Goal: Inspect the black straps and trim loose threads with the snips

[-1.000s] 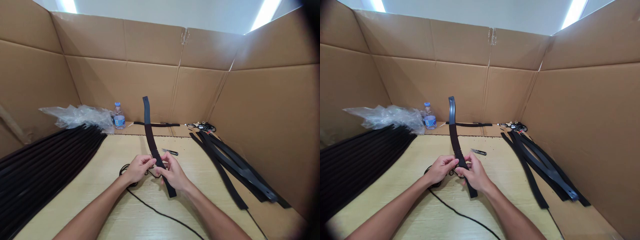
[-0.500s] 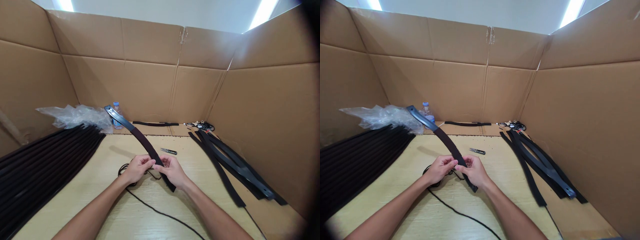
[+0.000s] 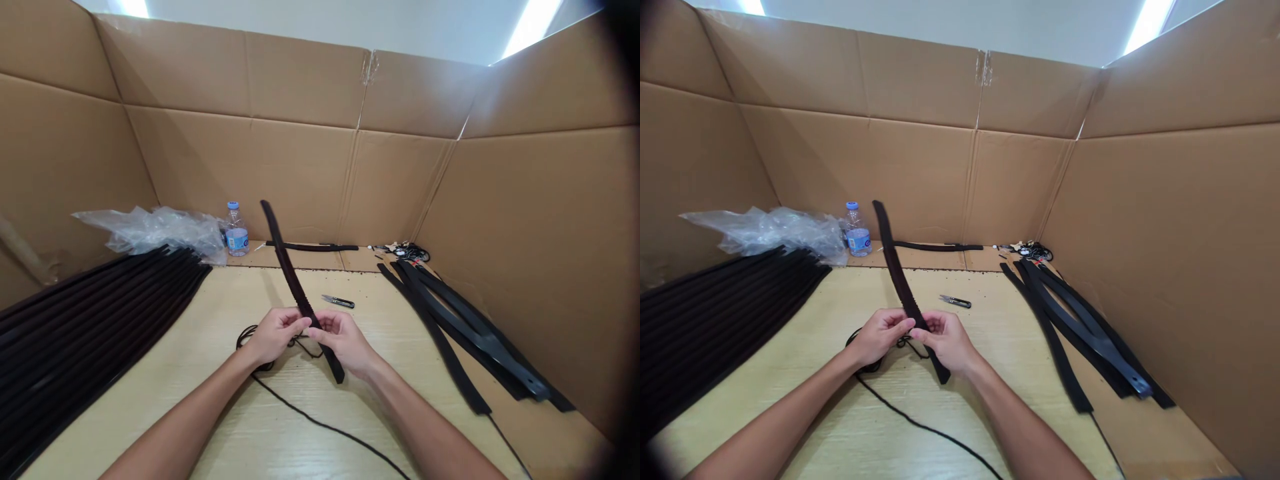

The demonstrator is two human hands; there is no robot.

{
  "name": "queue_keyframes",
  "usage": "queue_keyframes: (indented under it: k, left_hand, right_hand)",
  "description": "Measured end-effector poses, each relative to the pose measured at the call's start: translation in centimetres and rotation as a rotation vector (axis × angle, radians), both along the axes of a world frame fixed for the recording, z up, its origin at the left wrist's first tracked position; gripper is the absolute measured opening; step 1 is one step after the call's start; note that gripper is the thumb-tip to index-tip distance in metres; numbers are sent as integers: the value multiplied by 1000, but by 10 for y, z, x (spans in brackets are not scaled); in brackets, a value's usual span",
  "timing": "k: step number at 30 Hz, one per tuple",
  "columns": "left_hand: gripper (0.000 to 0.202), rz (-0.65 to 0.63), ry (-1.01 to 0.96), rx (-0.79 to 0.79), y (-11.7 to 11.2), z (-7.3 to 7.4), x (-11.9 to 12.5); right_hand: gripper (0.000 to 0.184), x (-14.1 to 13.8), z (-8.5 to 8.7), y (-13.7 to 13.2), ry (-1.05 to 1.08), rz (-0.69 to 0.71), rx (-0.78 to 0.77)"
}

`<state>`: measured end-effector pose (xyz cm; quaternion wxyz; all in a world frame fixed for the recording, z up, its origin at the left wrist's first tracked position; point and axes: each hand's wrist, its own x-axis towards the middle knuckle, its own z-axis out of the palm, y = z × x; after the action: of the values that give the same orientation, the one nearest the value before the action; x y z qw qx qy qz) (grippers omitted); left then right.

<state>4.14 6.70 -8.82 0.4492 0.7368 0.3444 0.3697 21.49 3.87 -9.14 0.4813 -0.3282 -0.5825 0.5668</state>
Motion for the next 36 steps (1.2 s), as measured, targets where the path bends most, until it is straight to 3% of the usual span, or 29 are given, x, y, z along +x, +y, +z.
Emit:
queue_keyframes:
  k: [6, 11, 16, 19, 25, 36]
  left_hand:
    - [40, -45, 5, -20, -1, 1, 3]
    - [41, 79, 11, 16, 2, 1, 4]
    - [38, 44, -36, 3, -1, 4, 4]
    - [36, 6, -55, -30, -3, 5, 5]
    - [35, -92, -168, -198, -5, 3, 12]
    - [41, -49, -165, -215, -11, 9, 16]
  right_hand:
    - [38, 0, 1, -4, 2, -53, -23]
    - [29, -2, -1, -1, 45, -145, 4]
    - [36, -2, -4, 3, 14, -97, 51]
    - [29, -3, -4, 2, -29, -84, 79]
    - [40, -4, -1, -1, 100, -70, -87]
    - [43, -2, -3, 0, 79, -121, -203]
